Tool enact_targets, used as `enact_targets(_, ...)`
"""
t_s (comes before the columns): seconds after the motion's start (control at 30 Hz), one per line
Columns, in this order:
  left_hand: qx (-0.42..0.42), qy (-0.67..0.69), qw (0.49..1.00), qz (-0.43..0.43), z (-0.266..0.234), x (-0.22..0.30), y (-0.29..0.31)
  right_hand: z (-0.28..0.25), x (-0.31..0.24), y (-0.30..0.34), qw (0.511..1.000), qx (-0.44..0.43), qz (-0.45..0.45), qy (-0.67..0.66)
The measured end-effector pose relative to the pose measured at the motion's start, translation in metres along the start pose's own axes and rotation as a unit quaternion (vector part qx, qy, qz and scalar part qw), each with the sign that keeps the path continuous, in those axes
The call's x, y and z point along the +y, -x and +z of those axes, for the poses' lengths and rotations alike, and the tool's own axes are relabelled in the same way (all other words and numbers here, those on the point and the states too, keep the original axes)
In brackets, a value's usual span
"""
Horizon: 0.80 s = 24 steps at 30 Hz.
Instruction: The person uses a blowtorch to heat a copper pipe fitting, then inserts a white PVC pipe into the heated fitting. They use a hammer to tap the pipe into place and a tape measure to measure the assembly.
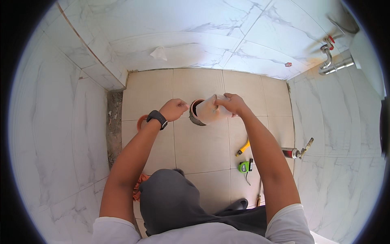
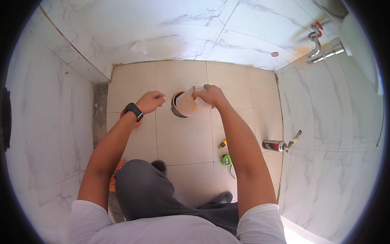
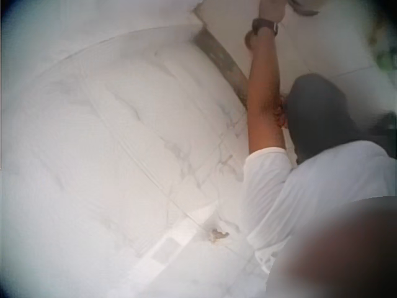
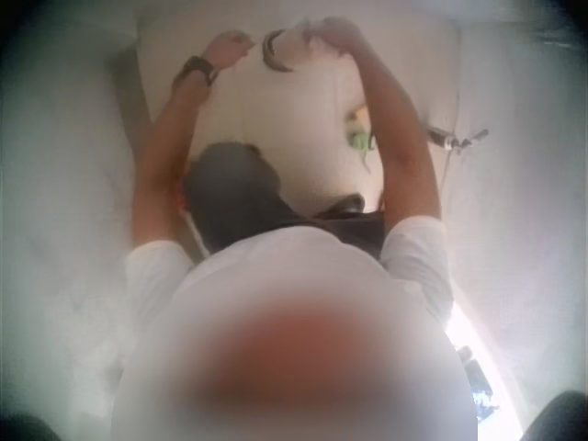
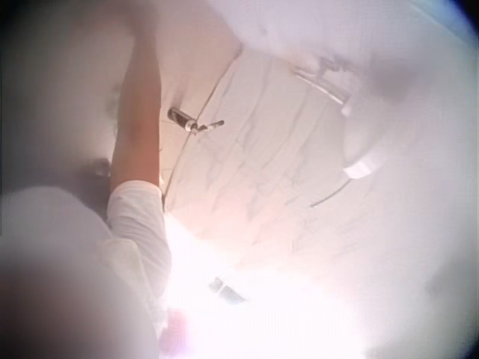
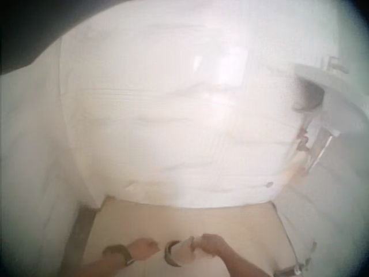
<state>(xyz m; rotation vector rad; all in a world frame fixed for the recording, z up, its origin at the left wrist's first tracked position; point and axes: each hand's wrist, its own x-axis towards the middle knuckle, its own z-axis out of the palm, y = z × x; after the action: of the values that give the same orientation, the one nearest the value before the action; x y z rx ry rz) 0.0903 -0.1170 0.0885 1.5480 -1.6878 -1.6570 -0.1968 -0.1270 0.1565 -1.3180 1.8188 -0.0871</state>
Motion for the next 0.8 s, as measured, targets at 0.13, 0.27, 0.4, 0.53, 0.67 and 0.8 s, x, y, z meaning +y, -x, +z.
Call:
enact_targets(0.13,0.036,0.056,0.998,0.013,0.011,-0.042,-0.018,0.003,-0.039,-0.031,0.990,0.010,0.002,0.140)
enact_targets(0.27,0.056,0.123,0.990,0.030,0.011,-0.051,-0.036,0.018,-0.068,-0.048,0.965,0.014,-0.004,0.263)
enact_targets(0.4,0.049,0.143,0.987,0.048,0.001,-0.043,-0.052,0.030,-0.088,-0.060,0.944,0.004,0.010,0.330)
enact_targets(0.53,-0.016,0.128,0.990,0.055,-0.014,-0.022,-0.064,0.031,-0.098,-0.066,0.942,0.003,0.059,0.331)
enact_targets(0.67,-0.037,0.014,0.995,0.092,-0.019,0.005,-0.076,0.028,-0.101,-0.069,0.949,0.021,0.098,0.297)
enact_targets(0.8,-0.040,-0.107,0.986,0.118,-0.004,0.028,-0.088,0.025,-0.098,-0.064,0.960,0.013,0.068,0.270)
